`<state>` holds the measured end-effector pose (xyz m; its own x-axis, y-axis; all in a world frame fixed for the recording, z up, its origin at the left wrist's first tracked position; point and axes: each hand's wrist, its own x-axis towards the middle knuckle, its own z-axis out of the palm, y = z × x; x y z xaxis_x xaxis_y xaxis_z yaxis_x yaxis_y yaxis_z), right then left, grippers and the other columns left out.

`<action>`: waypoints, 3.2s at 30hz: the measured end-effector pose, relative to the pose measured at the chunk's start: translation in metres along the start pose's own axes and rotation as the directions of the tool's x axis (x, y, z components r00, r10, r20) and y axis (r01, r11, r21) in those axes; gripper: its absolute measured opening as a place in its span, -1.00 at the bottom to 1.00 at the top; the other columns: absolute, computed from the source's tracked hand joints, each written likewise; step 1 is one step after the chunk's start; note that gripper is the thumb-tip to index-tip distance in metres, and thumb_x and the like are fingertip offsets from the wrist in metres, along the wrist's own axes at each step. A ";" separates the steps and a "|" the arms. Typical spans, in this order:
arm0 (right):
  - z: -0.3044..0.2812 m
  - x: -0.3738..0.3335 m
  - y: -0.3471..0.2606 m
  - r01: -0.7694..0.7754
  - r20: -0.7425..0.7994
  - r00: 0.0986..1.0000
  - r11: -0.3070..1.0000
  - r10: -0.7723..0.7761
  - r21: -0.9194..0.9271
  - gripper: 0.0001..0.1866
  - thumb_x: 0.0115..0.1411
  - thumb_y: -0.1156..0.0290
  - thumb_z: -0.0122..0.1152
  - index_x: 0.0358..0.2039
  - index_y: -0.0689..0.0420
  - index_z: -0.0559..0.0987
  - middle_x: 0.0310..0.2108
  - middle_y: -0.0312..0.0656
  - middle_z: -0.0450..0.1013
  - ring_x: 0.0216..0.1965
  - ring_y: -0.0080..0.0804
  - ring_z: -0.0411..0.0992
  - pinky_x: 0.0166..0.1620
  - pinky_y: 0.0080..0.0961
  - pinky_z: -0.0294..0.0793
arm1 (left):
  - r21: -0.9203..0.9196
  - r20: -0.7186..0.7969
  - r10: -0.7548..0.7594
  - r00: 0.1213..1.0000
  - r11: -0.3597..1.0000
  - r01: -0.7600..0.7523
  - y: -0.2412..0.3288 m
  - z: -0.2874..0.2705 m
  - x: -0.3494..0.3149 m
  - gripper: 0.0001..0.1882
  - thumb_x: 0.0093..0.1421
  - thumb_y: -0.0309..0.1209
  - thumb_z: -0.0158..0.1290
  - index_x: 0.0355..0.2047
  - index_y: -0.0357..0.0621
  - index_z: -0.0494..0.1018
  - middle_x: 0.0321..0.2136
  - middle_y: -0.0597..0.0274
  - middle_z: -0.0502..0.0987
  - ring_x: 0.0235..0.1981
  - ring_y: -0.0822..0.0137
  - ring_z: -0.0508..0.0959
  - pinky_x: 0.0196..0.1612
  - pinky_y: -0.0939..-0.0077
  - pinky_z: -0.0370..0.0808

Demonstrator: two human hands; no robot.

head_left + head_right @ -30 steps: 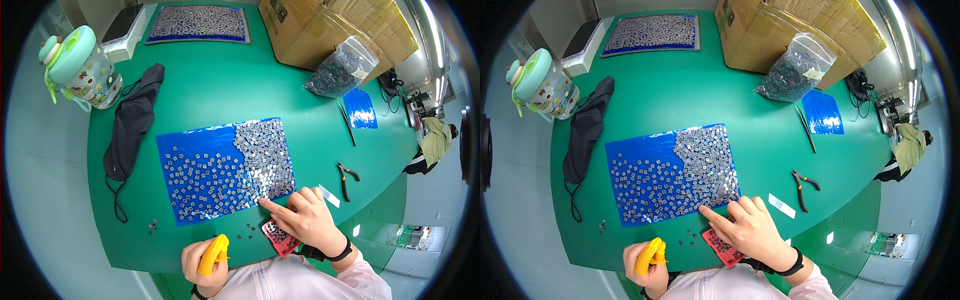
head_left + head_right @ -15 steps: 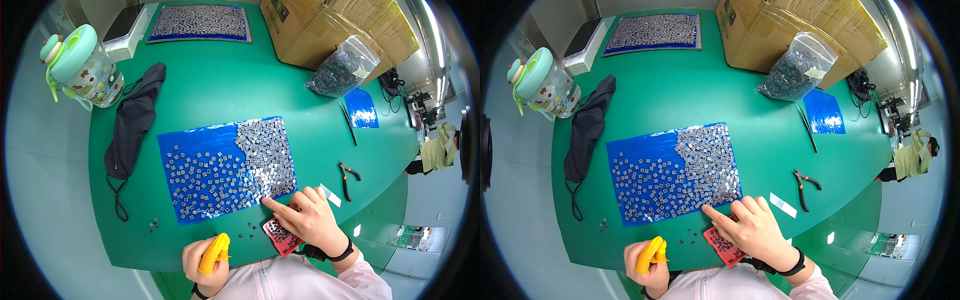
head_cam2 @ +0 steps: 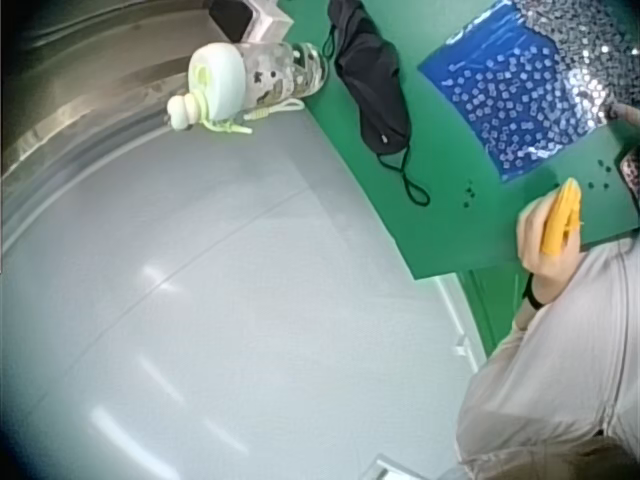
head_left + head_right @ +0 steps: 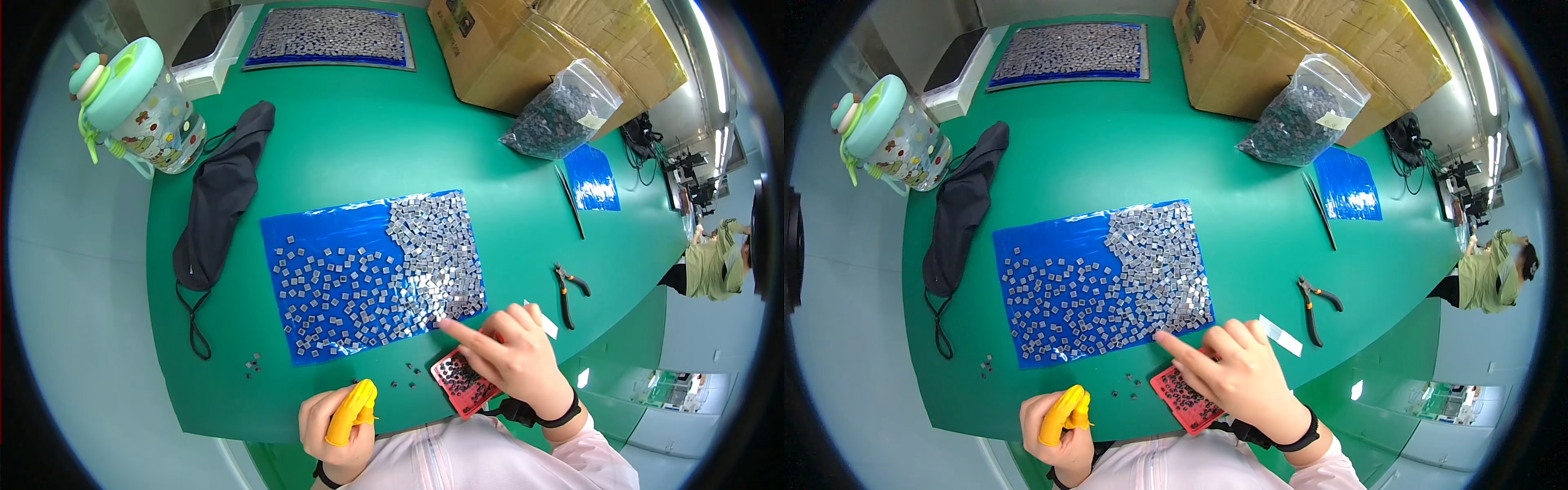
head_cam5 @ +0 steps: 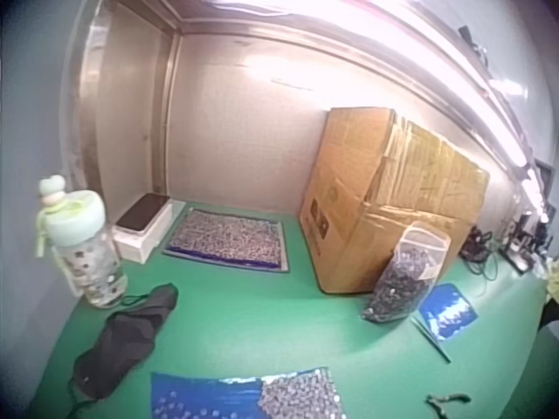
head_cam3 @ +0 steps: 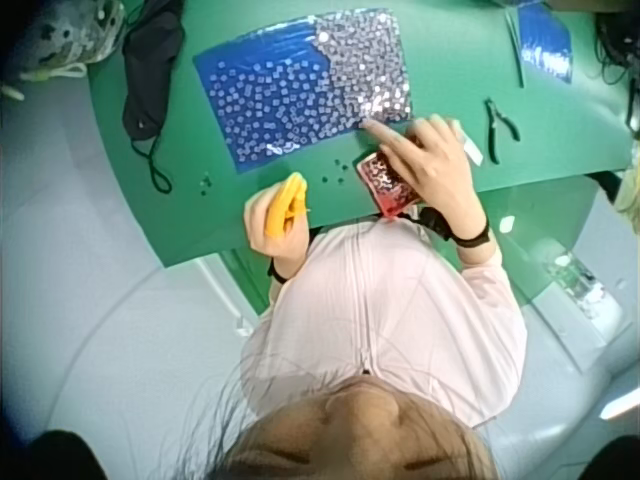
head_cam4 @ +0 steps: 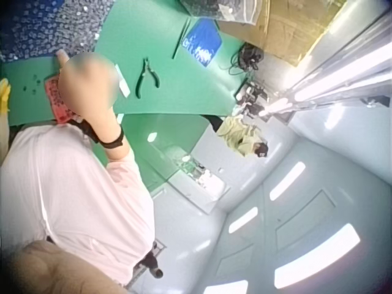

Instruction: The person uses pliers to pick up small black components from a red tray and places them onto a blue sheet. The person also uses a metal spatula to adjust the components on the blue sheet. The task involves repetitive handling of small items in a cleanroom-like environment.

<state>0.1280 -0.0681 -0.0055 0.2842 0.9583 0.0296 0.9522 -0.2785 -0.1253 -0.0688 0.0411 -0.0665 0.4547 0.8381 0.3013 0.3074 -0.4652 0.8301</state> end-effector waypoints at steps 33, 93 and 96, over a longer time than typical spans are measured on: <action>-0.021 -0.002 -0.026 0.424 -0.406 0.821 0.905 -0.401 -0.035 -0.56 -0.34 0.38 0.22 -0.31 0.11 0.67 -0.45 -0.42 0.36 -0.40 -0.53 0.30 -0.38 -0.63 0.26 | -0.691 0.666 -0.201 0.718 0.196 0.696 0.019 0.008 0.012 -0.77 -0.02 -0.81 0.17 -0.31 -0.40 0.53 -0.35 0.15 0.52 -0.29 0.37 0.57 -0.19 0.55 0.60; 0.012 0.036 -0.011 0.169 -0.090 0.981 0.985 -0.171 -0.025 -0.77 -0.10 0.38 0.41 -0.42 0.04 0.54 -0.58 -0.35 0.24 -0.52 -0.42 0.24 -0.43 -0.45 0.23 | -0.213 0.112 -0.062 0.992 0.973 0.085 -0.004 -0.002 0.009 -0.75 -0.13 -0.61 0.31 -0.38 -0.29 0.54 -0.47 0.21 0.51 -0.48 0.31 0.48 -0.45 0.55 0.37; 0.011 0.035 -0.009 0.167 -0.075 0.983 0.985 -0.169 -0.031 -0.77 -0.10 0.38 0.41 -0.42 0.04 0.54 -0.58 -0.35 0.25 -0.52 -0.42 0.24 -0.43 -0.45 0.23 | -0.221 0.112 -0.079 0.991 0.970 0.103 -0.004 -0.002 0.008 -0.75 -0.13 -0.62 0.30 -0.39 -0.29 0.54 -0.47 0.21 0.51 -0.47 0.31 0.48 -0.45 0.55 0.37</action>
<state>0.1278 -0.0310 -0.0139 0.1267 0.9840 0.1249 0.9893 -0.1162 -0.0878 -0.0677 0.0504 -0.0667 0.5192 0.8354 0.1803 0.1601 -0.3023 0.9397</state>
